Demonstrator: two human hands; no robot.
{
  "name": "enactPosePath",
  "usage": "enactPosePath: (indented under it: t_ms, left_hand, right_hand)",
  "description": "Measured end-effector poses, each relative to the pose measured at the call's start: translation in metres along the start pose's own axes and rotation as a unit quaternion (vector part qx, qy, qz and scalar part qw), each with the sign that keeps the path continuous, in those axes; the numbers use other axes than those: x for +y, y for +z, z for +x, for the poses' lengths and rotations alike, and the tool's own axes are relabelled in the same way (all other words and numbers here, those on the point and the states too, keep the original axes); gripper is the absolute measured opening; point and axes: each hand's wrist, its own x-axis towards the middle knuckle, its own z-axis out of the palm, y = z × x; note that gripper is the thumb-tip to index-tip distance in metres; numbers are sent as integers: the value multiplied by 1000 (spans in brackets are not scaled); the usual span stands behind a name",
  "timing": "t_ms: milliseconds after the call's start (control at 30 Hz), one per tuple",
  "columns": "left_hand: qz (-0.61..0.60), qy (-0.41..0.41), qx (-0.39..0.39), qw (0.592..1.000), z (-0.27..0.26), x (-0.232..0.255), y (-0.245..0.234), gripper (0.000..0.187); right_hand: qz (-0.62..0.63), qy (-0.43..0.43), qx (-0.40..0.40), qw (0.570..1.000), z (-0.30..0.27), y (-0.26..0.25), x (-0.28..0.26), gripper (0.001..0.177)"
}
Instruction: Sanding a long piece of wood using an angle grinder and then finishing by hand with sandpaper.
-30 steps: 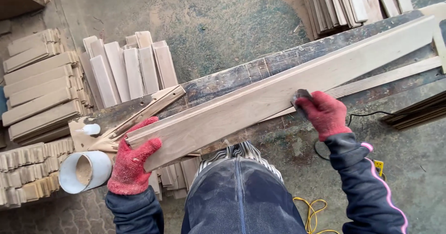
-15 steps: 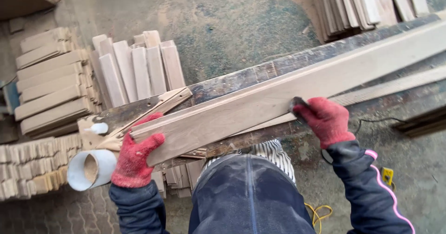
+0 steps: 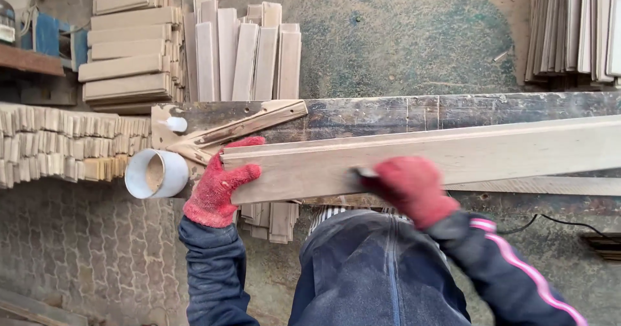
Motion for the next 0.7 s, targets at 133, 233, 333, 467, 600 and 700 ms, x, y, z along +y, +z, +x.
enactPosePath:
  t_ms: [133, 233, 333, 467, 600, 700]
  left_hand:
    - [-200, 110, -82, 970, 5, -28, 1, 65]
    - [-309, 133, -161, 928, 9, -27, 1, 69]
    - [-359, 131, -238, 893, 22, -42, -11, 72]
    - [-369, 137, -296, 870, 31, -54, -20, 78]
    - [-327, 175, -315, 874, 18, -32, -11, 69]
    - [-299, 153, -274, 901, 8, -7, -1, 75]
  right_hand:
    - [19, 30, 147, 988, -25, -1, 48, 29]
    - [49, -76, 254, 963, 34, 0, -2, 27]
    - [94, -168, 247, 950, 87, -2, -93, 28]
    - [62, -228, 259, 936, 104, 4, -152, 16]
    - [49, -206, 247, 946, 54, 21, -97, 10]
    - [16, -172, 256, 951, 8, 32, -38, 10]
